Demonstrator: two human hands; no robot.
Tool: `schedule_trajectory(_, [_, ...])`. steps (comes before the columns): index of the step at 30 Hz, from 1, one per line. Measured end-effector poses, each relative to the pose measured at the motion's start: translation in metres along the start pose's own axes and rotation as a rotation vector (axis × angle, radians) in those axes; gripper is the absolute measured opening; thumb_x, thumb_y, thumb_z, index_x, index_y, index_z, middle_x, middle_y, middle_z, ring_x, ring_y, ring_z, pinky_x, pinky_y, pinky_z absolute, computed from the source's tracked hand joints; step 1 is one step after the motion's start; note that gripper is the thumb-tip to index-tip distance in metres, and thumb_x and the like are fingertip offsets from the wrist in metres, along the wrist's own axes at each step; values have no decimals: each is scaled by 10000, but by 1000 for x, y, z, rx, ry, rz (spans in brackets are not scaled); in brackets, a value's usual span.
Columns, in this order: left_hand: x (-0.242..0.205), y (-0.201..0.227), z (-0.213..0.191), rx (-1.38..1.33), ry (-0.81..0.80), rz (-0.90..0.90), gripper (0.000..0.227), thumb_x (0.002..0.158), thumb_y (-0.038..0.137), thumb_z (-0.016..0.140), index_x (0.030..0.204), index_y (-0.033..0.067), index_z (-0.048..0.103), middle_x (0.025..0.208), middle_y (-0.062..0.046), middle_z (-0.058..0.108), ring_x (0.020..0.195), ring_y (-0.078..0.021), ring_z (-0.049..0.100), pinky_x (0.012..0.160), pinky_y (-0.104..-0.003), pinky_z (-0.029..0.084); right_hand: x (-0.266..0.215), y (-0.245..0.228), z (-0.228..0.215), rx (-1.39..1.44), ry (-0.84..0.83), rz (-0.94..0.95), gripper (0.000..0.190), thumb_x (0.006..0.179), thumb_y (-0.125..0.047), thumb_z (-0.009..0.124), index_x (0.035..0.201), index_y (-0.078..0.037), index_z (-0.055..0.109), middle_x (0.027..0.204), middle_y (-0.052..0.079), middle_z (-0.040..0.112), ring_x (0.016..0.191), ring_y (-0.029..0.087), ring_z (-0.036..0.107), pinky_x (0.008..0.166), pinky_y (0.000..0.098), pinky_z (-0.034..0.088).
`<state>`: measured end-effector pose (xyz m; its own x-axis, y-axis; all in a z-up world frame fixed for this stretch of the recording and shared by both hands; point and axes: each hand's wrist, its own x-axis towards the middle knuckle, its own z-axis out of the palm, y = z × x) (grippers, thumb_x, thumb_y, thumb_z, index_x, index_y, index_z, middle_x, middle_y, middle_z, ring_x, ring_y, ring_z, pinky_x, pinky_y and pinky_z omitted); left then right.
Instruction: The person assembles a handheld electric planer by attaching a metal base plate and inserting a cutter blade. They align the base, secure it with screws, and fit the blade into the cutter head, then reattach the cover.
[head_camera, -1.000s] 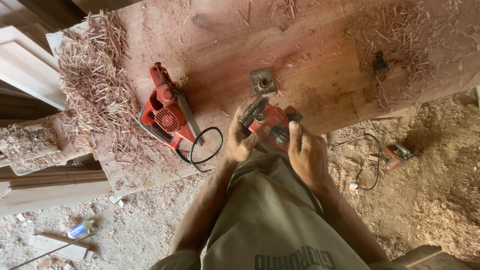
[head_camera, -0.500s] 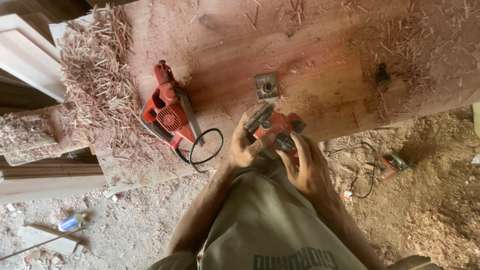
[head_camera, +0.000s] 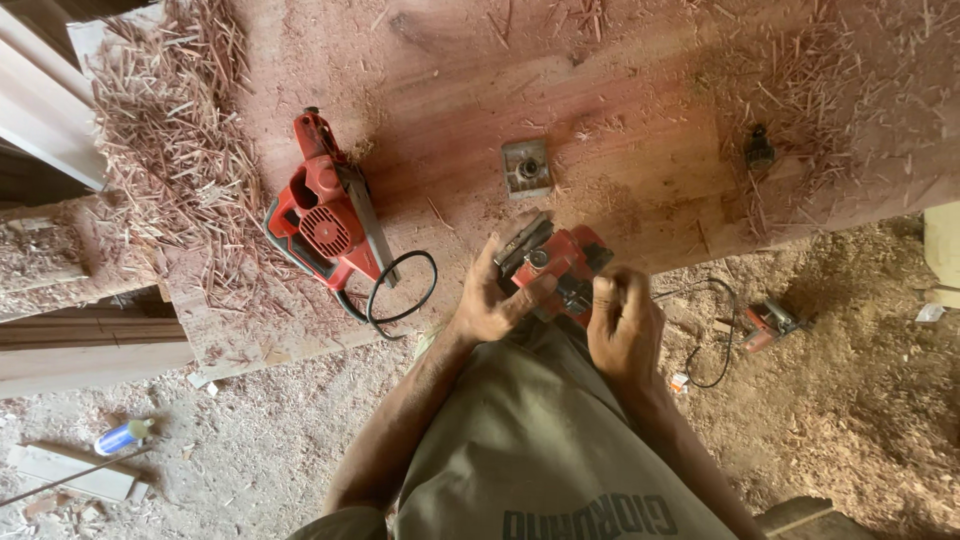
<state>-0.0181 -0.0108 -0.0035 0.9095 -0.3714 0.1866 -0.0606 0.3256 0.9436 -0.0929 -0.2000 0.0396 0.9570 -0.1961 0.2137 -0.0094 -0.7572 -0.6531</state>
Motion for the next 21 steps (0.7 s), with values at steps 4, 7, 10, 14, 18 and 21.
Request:
schedule_trajectory(4, [2, -3, 3, 12, 31, 54, 731, 966, -6, 761, 1584, 24, 372, 1575, -171, 527, 1446, -269, 553, 1228, -434, 465, 0, -9, 2, 252, -16, 27, 140, 1066, -148, 596, 1123, -21, 581, 851, 79, 691, 645, 132, 691, 508, 266, 524])
schedule_trajectory(7, [3, -5, -2, -9, 31, 60, 730, 979, 7, 779, 1603, 44, 403, 1553, -158, 594, 1409, -261, 639, 1216, -444, 546, -1, -18, -5, 241, -46, -189, 292, 1004, -167, 664, 1193, 27, 554, 1093, 157, 657, 794, 149, 669, 588, 230, 568])
schedule_trajectory(10, [11, -3, -15, 67, -138, 115, 931, 830, -17, 849, 1605, 22, 336, 1610, -255, 427, 1512, -327, 452, 1287, -499, 400, -7, -26, -15, 89, -76, -207, 427, 971, -166, 721, 1290, 51, 538, 1193, 184, 616, 958, 215, 666, 728, 287, 589])
schedule_trajectory(14, [45, -12, -9, -77, -348, 234, 996, 791, 87, 898, 1600, 93, 316, 1268, -127, 646, 1064, -201, 669, 981, -409, 575, -20, -23, -21, 95, -124, -61, 444, 972, -106, 674, 1352, 76, 533, 1184, 213, 625, 948, 250, 668, 742, 356, 587])
schedule_trajectory(18, [57, -22, 22, -349, -387, 537, 974, 954, 63, 802, 1626, 261, 125, 1478, -175, 451, 1221, -275, 591, 1039, -407, 569, -39, 5, -24, -93, -67, -132, 366, 1037, -130, 556, 1340, 73, 529, 1216, 241, 613, 1040, 368, 651, 872, 454, 561])
schedule_trajectory(21, [33, -15, 19, 33, -415, 322, 897, 891, 145, 806, 1597, 194, 254, 1465, -160, 448, 1374, -328, 504, 1180, -478, 477, -64, 31, -28, -45, -199, 53, 366, 1037, -155, 452, 1307, 62, 569, 1186, 234, 613, 1009, 370, 655, 870, 463, 559])
